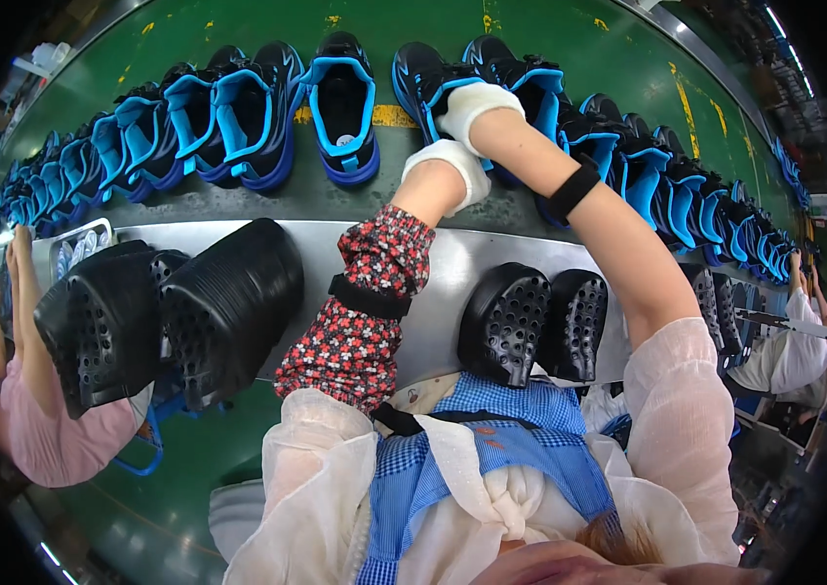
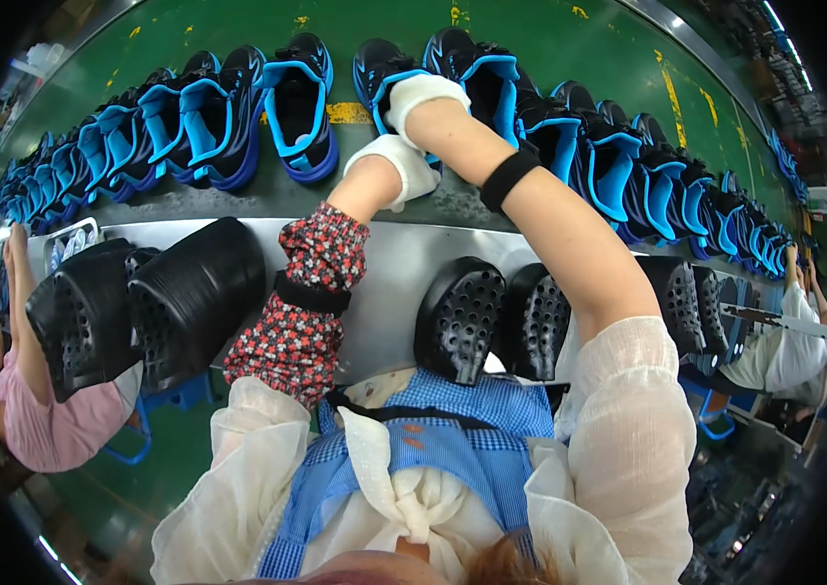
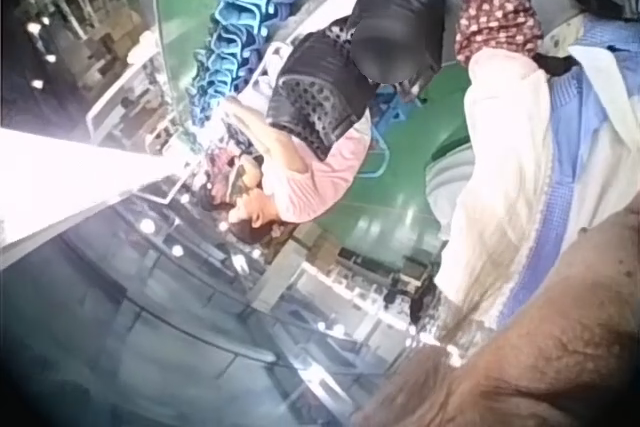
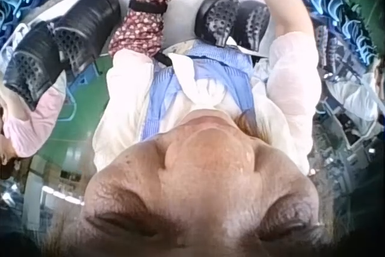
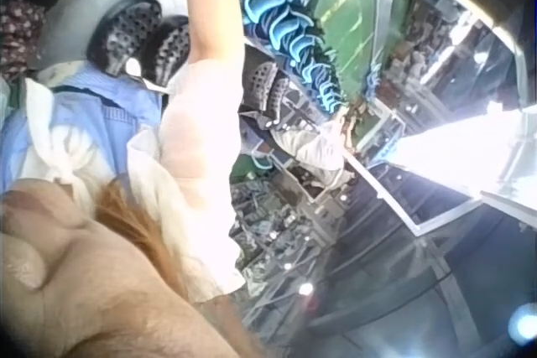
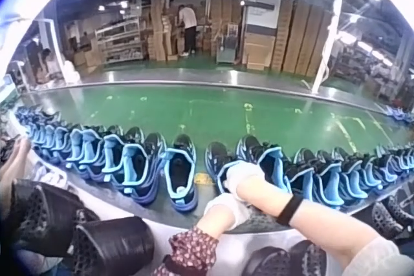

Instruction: Checking shoe uppers and inserting them into plastic lasts on a production line.

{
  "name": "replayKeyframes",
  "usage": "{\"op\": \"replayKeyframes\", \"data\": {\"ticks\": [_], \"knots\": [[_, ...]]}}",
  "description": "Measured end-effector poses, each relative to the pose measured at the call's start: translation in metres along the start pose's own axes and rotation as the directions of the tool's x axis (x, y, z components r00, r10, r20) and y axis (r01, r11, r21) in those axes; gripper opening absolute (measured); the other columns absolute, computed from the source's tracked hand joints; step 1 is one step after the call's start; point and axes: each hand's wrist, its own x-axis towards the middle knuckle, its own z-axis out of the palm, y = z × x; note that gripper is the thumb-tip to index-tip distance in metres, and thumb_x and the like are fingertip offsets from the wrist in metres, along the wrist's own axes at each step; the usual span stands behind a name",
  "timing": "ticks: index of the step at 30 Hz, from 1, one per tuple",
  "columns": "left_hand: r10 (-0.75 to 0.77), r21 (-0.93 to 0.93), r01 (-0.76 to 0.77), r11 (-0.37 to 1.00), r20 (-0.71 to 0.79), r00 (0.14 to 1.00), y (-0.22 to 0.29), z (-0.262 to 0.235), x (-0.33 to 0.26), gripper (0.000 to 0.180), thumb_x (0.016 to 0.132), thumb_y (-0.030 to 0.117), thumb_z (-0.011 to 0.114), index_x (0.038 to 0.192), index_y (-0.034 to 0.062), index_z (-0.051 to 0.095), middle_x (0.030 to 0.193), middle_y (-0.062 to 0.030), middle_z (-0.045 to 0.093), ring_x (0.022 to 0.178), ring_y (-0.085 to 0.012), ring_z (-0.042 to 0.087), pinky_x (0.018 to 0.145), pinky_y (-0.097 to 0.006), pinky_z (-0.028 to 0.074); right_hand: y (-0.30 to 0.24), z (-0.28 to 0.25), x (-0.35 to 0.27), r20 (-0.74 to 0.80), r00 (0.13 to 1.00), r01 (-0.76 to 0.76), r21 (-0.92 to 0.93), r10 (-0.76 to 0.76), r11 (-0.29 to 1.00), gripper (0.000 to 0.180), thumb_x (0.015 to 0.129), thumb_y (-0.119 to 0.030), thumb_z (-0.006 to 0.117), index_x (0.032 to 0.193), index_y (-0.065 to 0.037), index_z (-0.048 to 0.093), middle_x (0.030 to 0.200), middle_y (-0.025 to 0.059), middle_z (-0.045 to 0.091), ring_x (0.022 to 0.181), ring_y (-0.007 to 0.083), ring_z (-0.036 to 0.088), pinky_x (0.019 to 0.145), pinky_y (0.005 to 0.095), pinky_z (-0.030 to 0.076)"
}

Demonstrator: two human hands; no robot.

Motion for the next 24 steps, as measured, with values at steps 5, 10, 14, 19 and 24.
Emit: {"op": "replayKeyframes", "data": {"ticks": [5,10,14,19,24], "knots": [[0.017,0.113,-0.04,0.993,0.195,0.981,0.001,-0.003,0.015,0.043,0.085,0.027,0.05,0.119,0.0021,0.059,0.112,-0.0177,0.065,0.094,-0.0304,0.066,0.084,-0.036,0.051,-0.003,0.019,0.03,-0.155,0.984,0.112,0.143,-0.089,0.983,0.036,0.086,-0.021,0.054,0.118,-0.007,0.058,0.122,0.0151,0.06,0.108,0.0333,0.06,0.087,0.0406,0.051],[0.045,0.126,-0.075,0.989,0.227,0.973,0.002,-0.005,0.024,0.046,0.089,0.03,0.049,0.125,0.003,0.056,0.119,-0.0156,0.063,0.087,-0.029,0.069,0.083,-0.038,0.051,-0.005,0.033,0.053,-0.196,0.973,0.138,0.08,-0.12,0.987,0.025,0.087,-0.02,0.053,0.105,-0.008,0.065,0.119,0.0147,0.062,0.106,0.0313,0.061,0.089,0.0389,0.05],[-0.028,0.291,-0.034,0.956,0.205,0.978,0.012,-0.006,0.023,0.048,0.088,0.029,0.048,0.128,0.0034,0.053,0.129,-0.0142,0.057,0.109,-0.0287,0.061,0.095,-0.037,0.044,0.003,0.032,0.049,-0.1,0.995,0.052,0.227,-0.029,0.973,0.032,0.086,-0.018,0.053,0.114,-0.007,0.064,0.122,0.0158,0.061,0.107,0.0346,0.06,0.09,0.0414,0.049],[-0.159,0.143,0.145,0.979,0.089,0.983,0.012,0.0,0.0,0.044,0.086,0.033,0.045,0.122,0.0104,0.059,0.119,-0.0146,0.063,0.101,-0.0283,0.064,0.088,-0.037,0.049,0.018,0.027,-0.017,-0.214,0.953,0.266,0.266,-0.212,0.927,0.042,0.088,-0.04,0.05,0.109,-0.005,0.062,0.107,0.0176,0.064,0.099,0.0341,0.062,0.086,0.041,0.048],[-0.204,0.062,0.225,0.972,-0.239,0.949,-0.003,-0.002,-0.012,0.039,0.084,0.038,0.05,0.109,0.015,0.069,0.117,-0.0123,0.064,0.11,-0.0285,0.061,0.09,-0.038,0.049,0.041,0.021,-0.166,-0.281,0.873,0.466,0.242,-0.398,0.851,0.052,0.079,-0.041,0.064,0.115,-0.003,0.059,0.101,0.0167,0.064,0.098,0.0317,0.061,0.085,0.0393,0.049]]}}
